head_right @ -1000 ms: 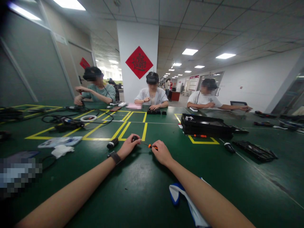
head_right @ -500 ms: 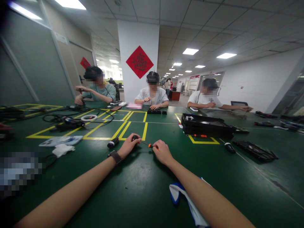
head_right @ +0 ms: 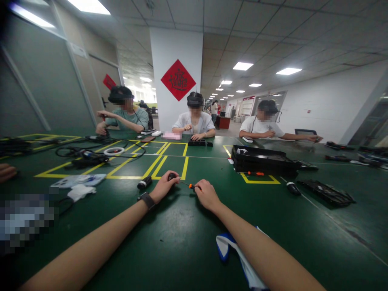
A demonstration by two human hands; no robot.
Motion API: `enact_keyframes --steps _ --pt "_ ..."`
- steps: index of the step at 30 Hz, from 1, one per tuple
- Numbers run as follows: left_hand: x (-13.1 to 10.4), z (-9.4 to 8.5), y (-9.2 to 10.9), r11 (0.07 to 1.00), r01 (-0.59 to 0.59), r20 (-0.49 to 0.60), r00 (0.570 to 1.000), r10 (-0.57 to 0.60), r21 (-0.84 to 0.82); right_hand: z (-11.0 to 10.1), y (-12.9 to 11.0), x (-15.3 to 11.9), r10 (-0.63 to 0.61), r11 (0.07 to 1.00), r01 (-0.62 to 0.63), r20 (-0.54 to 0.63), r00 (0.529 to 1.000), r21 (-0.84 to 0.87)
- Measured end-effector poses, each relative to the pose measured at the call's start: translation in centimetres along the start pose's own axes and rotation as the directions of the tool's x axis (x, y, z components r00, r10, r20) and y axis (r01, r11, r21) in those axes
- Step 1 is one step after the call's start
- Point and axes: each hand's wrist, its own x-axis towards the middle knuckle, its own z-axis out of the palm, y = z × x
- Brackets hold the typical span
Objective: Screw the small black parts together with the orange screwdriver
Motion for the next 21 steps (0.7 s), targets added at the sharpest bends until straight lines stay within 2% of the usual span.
enact_keyframes --steps 4,11,17,21 --pt "-0.02 -0.06 0.01 1.0 0.008 0.015 1.0 -0.008 -0.015 -0.15 0.02 0.05 -0.023 1.0 0.023 0.024 0.999 0.005" --pt "-0.17 -0.11 0.39 1.0 0.017 -0.019 1.0 -0.017 -0.001 -0.6 -0.65 -0.35 -0.069 0.996 0.07 -0.01 0.998 0.047" --pt "-0.26 -0.09 0.71 1.0 0.025 -0.009 1.0 -0.025 -0.004 -0.23 -0.58 -0.14 -0.005 1.0 0.005 -0.002 1.0 0.02" --pt "-0.13 -0.08 0.46 0.999 0.028 0.002 1.0 -0.028 -0.024 -0.29 -0.38 -0.07 -0.033 0.999 0.033 0.026 0.999 0.012"
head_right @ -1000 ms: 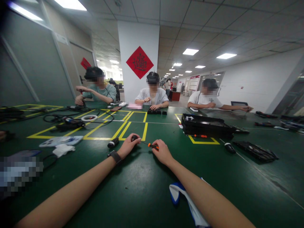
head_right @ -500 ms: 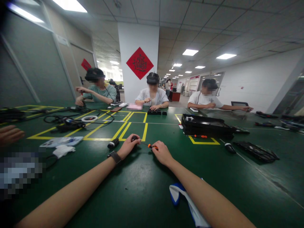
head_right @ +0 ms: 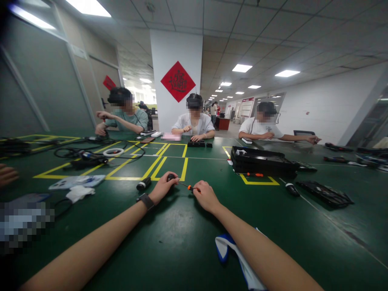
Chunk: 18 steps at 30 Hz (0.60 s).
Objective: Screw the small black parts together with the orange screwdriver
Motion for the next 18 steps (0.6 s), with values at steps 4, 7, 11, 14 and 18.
enact_keyframes --steps 4,7,11,14,18 --pt "0.11 -0.03 -0.28 1.0 -0.004 0.005 1.0 0.005 -0.007 -0.28 -0.11 -0.2 -0.04 0.999 0.041 -0.046 0.998 0.02" --pt "0.04 -0.03 -0.16 1.0 -0.015 0.006 1.0 0.015 0.002 -0.24 -0.21 -0.32 -0.033 0.999 0.035 -0.041 0.999 0.041" --pt "-0.1 0.03 0.23 1.0 -0.024 0.006 1.0 0.024 0.012 0.04 -0.13 -0.29 0.025 0.998 -0.024 -0.018 1.0 0.063" --pt "-0.13 0.02 0.4 1.0 -0.011 0.008 1.0 0.011 0.001 0.05 -0.08 -0.16 0.042 0.999 -0.042 0.002 0.999 0.034" --pt "-0.17 -0.04 0.49 1.0 -0.002 0.033 0.999 0.003 -0.011 -0.18 -0.31 -0.2 -0.005 1.0 0.005 -0.009 1.0 0.021"
